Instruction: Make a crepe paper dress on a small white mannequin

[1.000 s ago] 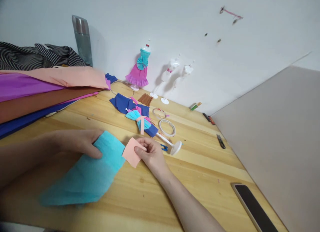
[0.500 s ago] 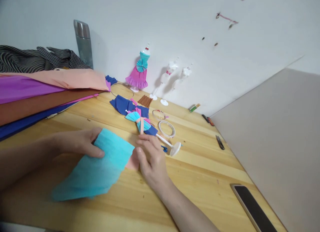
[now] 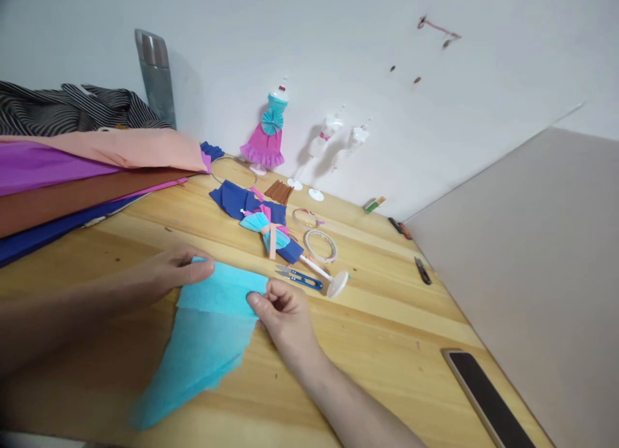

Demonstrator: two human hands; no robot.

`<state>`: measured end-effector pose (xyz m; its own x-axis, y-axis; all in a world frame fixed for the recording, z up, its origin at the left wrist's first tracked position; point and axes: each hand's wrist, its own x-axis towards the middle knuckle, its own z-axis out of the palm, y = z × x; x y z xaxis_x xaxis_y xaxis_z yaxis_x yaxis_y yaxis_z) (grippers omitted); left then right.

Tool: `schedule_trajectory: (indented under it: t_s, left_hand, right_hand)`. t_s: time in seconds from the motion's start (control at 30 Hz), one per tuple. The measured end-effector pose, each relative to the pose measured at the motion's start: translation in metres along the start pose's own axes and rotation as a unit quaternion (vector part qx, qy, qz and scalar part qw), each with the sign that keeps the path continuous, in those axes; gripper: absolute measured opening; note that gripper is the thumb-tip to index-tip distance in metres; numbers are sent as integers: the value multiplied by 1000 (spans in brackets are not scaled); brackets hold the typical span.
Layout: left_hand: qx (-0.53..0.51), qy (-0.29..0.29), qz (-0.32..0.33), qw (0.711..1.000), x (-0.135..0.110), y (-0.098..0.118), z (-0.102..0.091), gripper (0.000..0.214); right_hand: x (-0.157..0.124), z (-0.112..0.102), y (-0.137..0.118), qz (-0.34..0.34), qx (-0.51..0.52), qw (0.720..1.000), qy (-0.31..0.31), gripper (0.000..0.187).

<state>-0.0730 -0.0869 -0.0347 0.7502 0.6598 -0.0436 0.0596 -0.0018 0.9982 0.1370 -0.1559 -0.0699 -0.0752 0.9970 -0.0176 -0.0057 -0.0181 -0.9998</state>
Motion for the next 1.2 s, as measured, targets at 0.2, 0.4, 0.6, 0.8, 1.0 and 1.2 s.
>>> schedule_trajectory:
  t_s: [0.2, 0.4, 0.6, 0.8, 1.0, 1.2]
  left_hand:
    - [-15, 36, -18, 999, 8, -10, 1, 49]
    - [22, 62, -3, 998, 9, -10, 1, 52]
    - [57, 69, 4, 996, 10, -12, 3, 47]
    - [126, 50, -9, 991, 7, -7, 8, 42]
    - [144, 42, -22, 988, 8, -10, 9, 36]
    - [74, 47, -47, 995, 7, -13, 9, 35]
  right_hand:
    - [3, -2, 8, -2, -22, 1000, 7, 44]
    - [4, -1, 13, 8, -17, 1000, 0, 44]
    - [-2, 1, -5, 24, 20, 999, -36, 37]
    - [-2, 2, -9, 20, 0, 1000, -7, 38]
    - [0, 3, -6, 45, 3, 998, 40, 38]
    - [3, 2, -2, 43, 16, 997, 59, 37]
